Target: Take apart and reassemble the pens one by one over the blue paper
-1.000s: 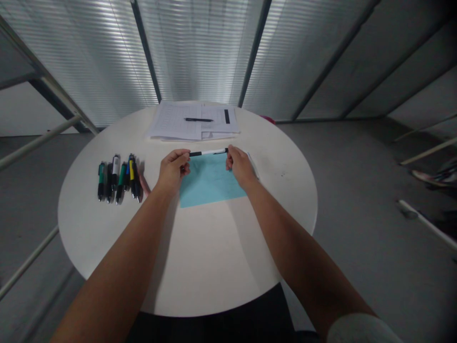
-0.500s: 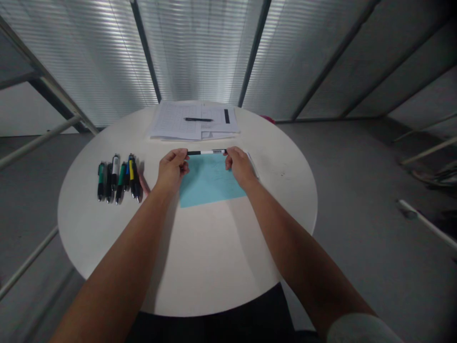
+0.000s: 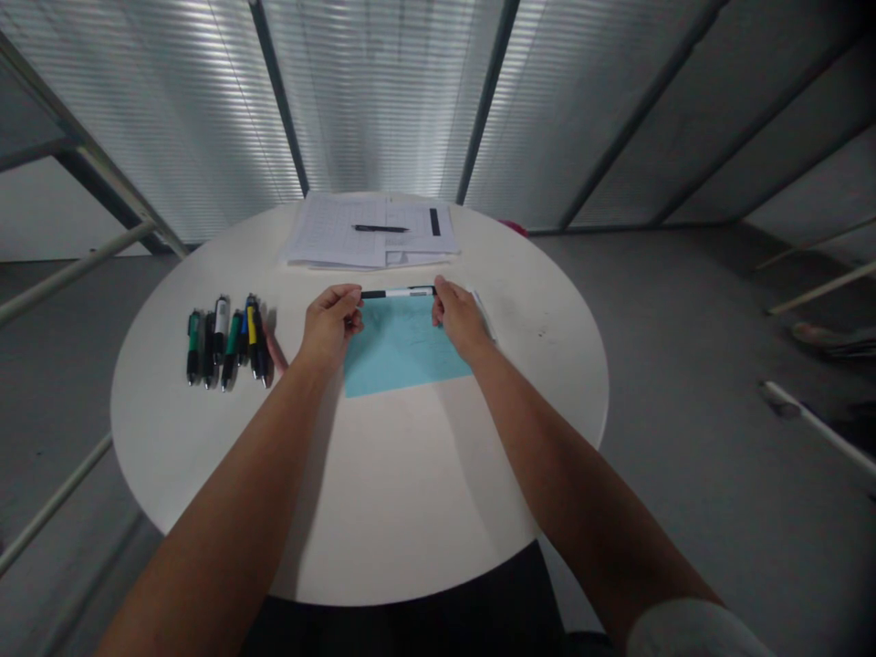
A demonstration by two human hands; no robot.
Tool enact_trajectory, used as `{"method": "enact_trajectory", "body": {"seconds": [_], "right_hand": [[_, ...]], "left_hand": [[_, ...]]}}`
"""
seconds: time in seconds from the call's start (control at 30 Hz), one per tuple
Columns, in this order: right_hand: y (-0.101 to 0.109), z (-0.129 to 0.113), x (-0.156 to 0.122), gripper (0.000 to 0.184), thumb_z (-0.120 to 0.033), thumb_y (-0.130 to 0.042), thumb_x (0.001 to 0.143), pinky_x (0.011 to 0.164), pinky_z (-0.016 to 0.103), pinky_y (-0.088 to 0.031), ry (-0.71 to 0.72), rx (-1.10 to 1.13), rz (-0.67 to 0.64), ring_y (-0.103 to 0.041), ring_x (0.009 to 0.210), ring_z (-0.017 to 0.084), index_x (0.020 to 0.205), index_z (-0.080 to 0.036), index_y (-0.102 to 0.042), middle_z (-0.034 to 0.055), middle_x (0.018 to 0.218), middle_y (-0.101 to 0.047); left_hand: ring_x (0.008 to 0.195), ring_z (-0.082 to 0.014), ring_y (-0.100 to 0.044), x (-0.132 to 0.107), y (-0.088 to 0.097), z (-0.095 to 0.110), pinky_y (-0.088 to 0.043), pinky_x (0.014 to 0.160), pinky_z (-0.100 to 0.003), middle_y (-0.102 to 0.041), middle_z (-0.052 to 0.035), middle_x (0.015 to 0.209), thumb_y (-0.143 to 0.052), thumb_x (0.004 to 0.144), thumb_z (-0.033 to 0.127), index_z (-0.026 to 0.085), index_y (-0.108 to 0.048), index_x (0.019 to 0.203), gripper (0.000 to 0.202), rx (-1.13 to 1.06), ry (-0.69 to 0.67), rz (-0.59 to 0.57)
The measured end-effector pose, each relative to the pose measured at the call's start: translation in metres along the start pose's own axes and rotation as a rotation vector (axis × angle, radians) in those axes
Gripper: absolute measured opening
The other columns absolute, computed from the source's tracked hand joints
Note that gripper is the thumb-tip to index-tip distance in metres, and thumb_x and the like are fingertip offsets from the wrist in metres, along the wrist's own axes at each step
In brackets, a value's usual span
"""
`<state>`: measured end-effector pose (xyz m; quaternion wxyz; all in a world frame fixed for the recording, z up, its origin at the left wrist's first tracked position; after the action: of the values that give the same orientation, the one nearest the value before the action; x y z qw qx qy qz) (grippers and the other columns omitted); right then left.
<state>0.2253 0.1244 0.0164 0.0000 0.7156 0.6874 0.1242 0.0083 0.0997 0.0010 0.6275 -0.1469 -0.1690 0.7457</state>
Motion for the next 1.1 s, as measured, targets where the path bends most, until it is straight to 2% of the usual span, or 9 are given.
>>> {"method": "enact_trajectory", "body": {"seconds": [0.13,0.33,0.63,0.8,0.93,1.1], "right_hand": [[-0.0015,0.0,0.0,0.047,-0.057,-0.047,0.095,0.049,0.022,-0.038,-0.014,-0.004,-0.006,-0.045,0.045,0.009,0.062,-0.023,-0.043,-0.0057,0.048,-0.042],[-0.0035,0.0009,-0.0005,0.039,-0.045,-0.05,0.095,0.049,0.022,-0.036,-0.055,0.0,-0.014,-0.044,0.045,0.008,0.065,-0.021,-0.048,-0.0054,0.049,-0.047],[-0.0006,-0.0038,-0.0025,0.024,-0.031,-0.05,0.092,0.05,0.022,-0.033,-0.016,-0.039,-0.005,-0.043,0.046,0.009,0.071,-0.021,-0.052,-0.007,0.047,-0.048],[-0.0024,-0.001,-0.0009,0.031,-0.044,-0.05,0.094,0.049,0.022,-0.035,-0.021,-0.008,-0.006,-0.043,0.045,0.009,0.071,-0.022,-0.052,-0.0067,0.048,-0.046],[-0.0054,0.0022,0.0005,0.043,-0.056,-0.05,0.093,0.048,0.023,-0.036,-0.032,0.041,-0.028,-0.042,0.045,0.009,0.065,-0.023,-0.046,-0.0067,0.049,-0.042],[-0.0047,-0.001,-0.001,0.052,-0.065,-0.045,0.092,0.048,0.023,-0.036,-0.013,-0.019,-0.041,-0.042,0.046,0.009,0.061,-0.023,-0.04,-0.0051,0.05,-0.042]], "left_hand": [[0.046,-0.0053,-0.048,-0.0001,0.0002,-0.0005,-0.035,0.041,-0.018,-0.057,0.0019,0.066,-0.075,0.066,0.021,0.017,-0.067,0.081,0.018,-0.012,0.013,0.006],[0.046,-0.0057,-0.047,-0.0001,0.0007,-0.001,-0.034,0.041,-0.018,-0.056,0.0017,0.064,-0.071,0.067,0.02,0.016,-0.066,0.081,0.015,-0.017,0.036,0.018],[0.046,-0.0061,-0.046,0.0004,-0.0002,-0.0015,-0.033,0.04,-0.019,-0.055,0.0019,0.062,-0.073,0.068,0.021,0.015,-0.065,0.081,0.016,-0.026,0.034,0.013],[0.046,-0.0058,-0.046,-0.0012,-0.0016,-0.0009,-0.034,0.041,-0.018,-0.055,0.0019,0.061,-0.073,0.07,0.022,0.015,-0.066,0.081,0.015,-0.018,0.031,0.005],[0.046,-0.006,-0.046,-0.002,-0.0024,0.0003,-0.035,0.042,-0.018,-0.055,0.0022,0.06,-0.073,0.069,0.021,0.015,-0.066,0.08,0.015,-0.008,0.023,-0.006],[0.046,-0.006,-0.045,-0.002,-0.0026,0.0011,-0.033,0.041,-0.018,-0.054,0.0027,0.059,-0.076,0.069,0.022,0.016,-0.066,0.079,0.015,-0.005,0.018,-0.003]]}}
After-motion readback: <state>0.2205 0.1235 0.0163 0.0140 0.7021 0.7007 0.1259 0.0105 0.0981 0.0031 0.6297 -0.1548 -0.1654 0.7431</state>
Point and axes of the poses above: each hand's wrist, its own x-axis towards the middle knuckle, its own y-axis out of the back of the hand, z = x × y, the point moved 9 cm from there along x, towards the middle knuckle
